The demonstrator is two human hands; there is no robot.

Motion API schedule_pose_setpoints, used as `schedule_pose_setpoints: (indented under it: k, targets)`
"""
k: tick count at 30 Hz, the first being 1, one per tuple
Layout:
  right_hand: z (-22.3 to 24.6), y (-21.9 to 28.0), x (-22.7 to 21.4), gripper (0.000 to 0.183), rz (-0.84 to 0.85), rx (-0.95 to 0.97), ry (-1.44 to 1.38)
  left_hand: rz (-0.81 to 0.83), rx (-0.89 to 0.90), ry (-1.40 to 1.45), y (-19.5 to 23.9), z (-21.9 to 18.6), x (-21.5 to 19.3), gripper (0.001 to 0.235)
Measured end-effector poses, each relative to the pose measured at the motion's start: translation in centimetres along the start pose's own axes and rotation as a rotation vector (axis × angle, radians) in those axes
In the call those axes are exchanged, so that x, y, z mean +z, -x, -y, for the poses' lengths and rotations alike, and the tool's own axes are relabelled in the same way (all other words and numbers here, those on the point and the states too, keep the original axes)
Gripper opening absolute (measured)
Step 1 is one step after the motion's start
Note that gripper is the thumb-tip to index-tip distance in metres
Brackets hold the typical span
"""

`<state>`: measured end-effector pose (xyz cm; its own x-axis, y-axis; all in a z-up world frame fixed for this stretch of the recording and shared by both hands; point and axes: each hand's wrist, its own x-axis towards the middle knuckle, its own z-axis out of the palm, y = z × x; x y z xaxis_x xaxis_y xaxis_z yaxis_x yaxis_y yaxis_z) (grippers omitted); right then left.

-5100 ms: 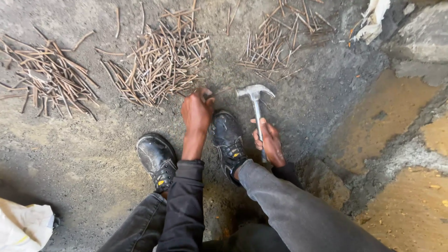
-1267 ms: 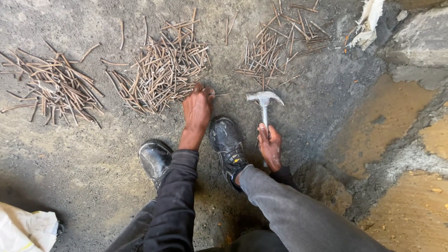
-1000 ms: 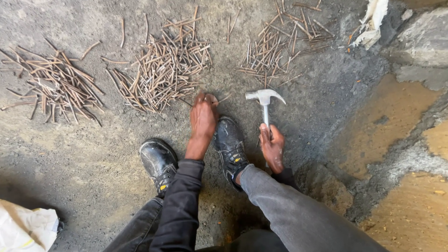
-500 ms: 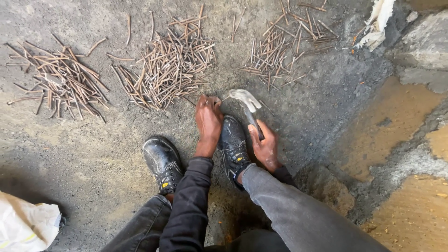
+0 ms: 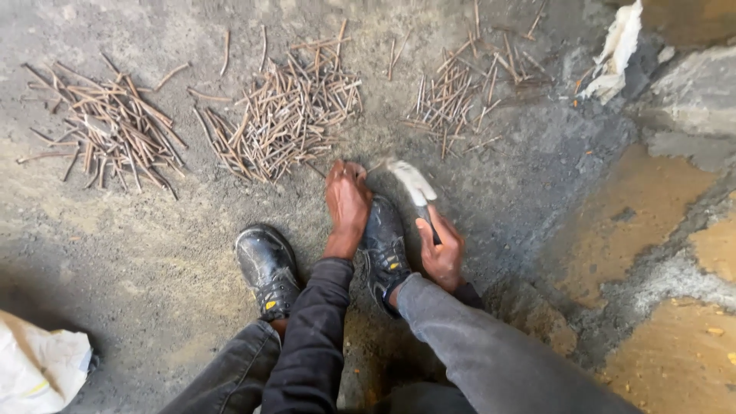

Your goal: The person repeatedly picks up thin metal rods from a pile on the floor and strikes them with a hammer. The rods are handled one at a time, and the hammering action is repeated throughout the clip.

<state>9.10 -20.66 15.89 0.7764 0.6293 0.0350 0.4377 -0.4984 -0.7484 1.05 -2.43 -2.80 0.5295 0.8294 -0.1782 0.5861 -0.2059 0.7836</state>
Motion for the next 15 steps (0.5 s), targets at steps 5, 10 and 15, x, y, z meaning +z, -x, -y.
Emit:
schedule_pose_setpoints:
  k: [5, 10, 15]
  targets:
    - [-1.3, 0.1, 1.5, 0.041, 0.005, 0.014, 0.055, 0.024, -0.035, -0.015, 0.4, 1.2, 0.8, 0.012]
    - [1.1, -2.6, -0.4, 0.041, 0.023, -0.013, -0.034, 0.097, -0.069, -0.080, -0.9, -5.8, -6.4, 0.017]
    - [-2.1, 0.0, 1.0, 0.030, -0.010, -0.092, 0.111, 0.113, -0.065, -0.089, -0.8, -4.8, -5.1, 0.021]
